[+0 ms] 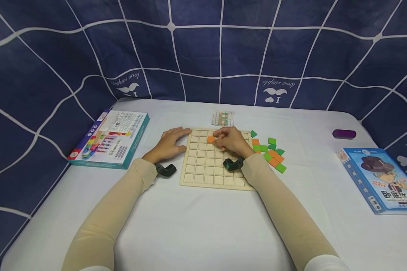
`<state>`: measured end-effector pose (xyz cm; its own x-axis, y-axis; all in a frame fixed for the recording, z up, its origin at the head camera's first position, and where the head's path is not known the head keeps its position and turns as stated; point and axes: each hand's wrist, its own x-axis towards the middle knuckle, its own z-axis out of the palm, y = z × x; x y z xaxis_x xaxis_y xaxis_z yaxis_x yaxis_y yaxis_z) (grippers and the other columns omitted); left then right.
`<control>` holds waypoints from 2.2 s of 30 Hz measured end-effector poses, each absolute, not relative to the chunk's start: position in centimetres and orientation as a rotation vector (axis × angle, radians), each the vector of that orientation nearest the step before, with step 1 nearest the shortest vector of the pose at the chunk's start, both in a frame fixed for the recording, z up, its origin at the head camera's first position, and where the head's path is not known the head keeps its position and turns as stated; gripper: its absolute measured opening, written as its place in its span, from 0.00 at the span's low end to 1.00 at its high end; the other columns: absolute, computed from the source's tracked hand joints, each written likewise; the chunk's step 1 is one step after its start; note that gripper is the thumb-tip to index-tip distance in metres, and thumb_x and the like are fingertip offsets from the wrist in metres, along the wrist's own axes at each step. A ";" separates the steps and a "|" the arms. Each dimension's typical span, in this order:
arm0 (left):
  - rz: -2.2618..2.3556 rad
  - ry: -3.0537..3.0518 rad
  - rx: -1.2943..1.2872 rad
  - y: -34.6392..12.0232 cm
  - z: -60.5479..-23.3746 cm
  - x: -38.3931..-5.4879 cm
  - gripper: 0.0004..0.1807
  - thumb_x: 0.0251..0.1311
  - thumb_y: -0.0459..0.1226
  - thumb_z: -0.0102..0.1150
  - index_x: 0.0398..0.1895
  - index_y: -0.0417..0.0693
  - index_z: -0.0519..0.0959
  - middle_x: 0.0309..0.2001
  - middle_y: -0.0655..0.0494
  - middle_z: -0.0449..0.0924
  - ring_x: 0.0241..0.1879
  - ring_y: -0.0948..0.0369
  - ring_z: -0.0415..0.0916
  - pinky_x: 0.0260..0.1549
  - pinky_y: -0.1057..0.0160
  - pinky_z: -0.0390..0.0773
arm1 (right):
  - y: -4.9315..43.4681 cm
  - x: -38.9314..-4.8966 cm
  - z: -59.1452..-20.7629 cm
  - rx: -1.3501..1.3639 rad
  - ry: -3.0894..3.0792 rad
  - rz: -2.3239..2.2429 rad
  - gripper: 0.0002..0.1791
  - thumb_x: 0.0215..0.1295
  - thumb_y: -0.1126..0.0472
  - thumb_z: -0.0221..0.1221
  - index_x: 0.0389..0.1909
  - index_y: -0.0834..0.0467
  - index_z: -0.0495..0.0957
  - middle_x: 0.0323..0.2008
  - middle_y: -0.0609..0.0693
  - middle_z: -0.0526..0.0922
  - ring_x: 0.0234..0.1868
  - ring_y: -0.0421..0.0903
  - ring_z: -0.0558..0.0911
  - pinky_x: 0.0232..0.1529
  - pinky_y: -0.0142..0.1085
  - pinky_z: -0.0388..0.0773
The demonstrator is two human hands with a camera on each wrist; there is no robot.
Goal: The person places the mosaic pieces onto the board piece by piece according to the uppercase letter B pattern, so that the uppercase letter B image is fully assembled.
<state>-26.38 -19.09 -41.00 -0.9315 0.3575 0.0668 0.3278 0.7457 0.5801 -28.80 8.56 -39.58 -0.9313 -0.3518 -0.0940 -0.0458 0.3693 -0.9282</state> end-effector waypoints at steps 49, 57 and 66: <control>0.965 2.909 0.617 -19.1 -41.2 -26.4 0.41 0.59 0.37 0.62 0.79 0.38 0.70 0.80 0.40 0.67 0.83 0.42 0.53 0.81 0.38 0.44 | 24.5 -28.0 -35.8 -0.246 2.333 -1.713 0.17 0.81 0.57 0.60 0.64 0.57 0.81 0.46 0.46 0.87 0.39 0.41 0.81 0.38 0.29 0.81; 0.943 2.916 0.615 -19.2 -41.3 -26.4 0.40 0.60 0.37 0.62 0.79 0.38 0.70 0.80 0.41 0.67 0.84 0.42 0.53 0.81 0.38 0.45 | 27.7 -28.9 -37.1 -0.084 2.233 -1.814 0.09 0.82 0.58 0.60 0.51 0.41 0.87 0.44 0.41 0.88 0.34 0.38 0.82 0.40 0.28 0.84; 0.963 2.898 0.612 -19.2 -41.1 -26.2 0.41 0.60 0.37 0.61 0.80 0.38 0.70 0.81 0.41 0.67 0.84 0.42 0.53 0.81 0.39 0.44 | 29.3 -29.3 -38.3 -0.009 2.255 -1.693 0.29 0.82 0.60 0.59 0.76 0.68 0.68 0.36 0.40 0.84 0.31 0.36 0.77 0.32 0.25 0.78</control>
